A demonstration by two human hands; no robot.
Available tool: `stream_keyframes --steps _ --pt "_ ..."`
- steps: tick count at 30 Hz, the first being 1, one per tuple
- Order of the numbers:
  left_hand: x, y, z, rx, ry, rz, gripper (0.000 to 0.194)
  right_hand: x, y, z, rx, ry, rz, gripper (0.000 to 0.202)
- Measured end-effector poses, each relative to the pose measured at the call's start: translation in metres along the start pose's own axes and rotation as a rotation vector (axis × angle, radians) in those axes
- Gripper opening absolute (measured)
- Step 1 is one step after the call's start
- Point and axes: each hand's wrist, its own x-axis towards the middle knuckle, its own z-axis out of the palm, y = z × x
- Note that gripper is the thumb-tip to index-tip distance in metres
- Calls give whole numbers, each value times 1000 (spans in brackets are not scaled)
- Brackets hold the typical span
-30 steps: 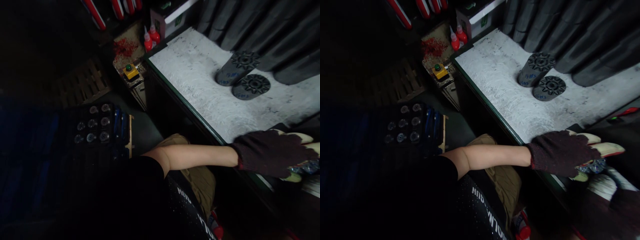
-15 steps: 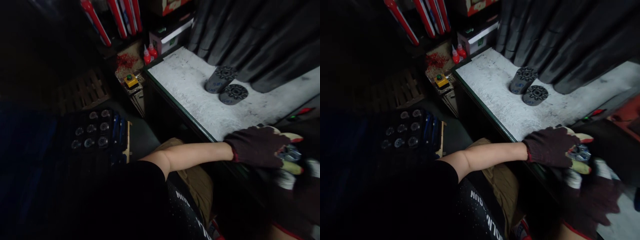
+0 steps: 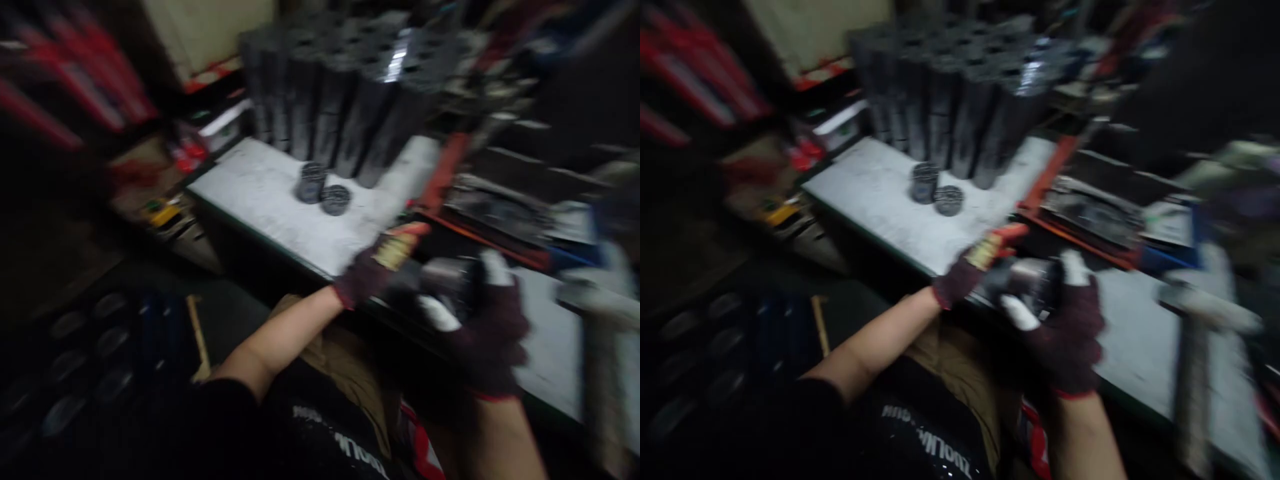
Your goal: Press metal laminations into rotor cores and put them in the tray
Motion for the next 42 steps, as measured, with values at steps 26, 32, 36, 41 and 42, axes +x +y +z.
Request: stream_keyframes --steps 26,32,36,41,42 --pt "-19 -2 -64 758 113 215 77 12 50 50 837 86 478 47" --pt "-20 33 -197 975 666 14 83 12 48 50 525 66 364 38" --pt "-6 29 -248 1281 631 -247 81 11 49 55 433 41 299 37" --pt "7 26 -235 1471 584 -240 81 10 49 60 355 30 216 37" --pt "13 26 -226 1446 579 -161 83 11 49 60 346 27 202 37"
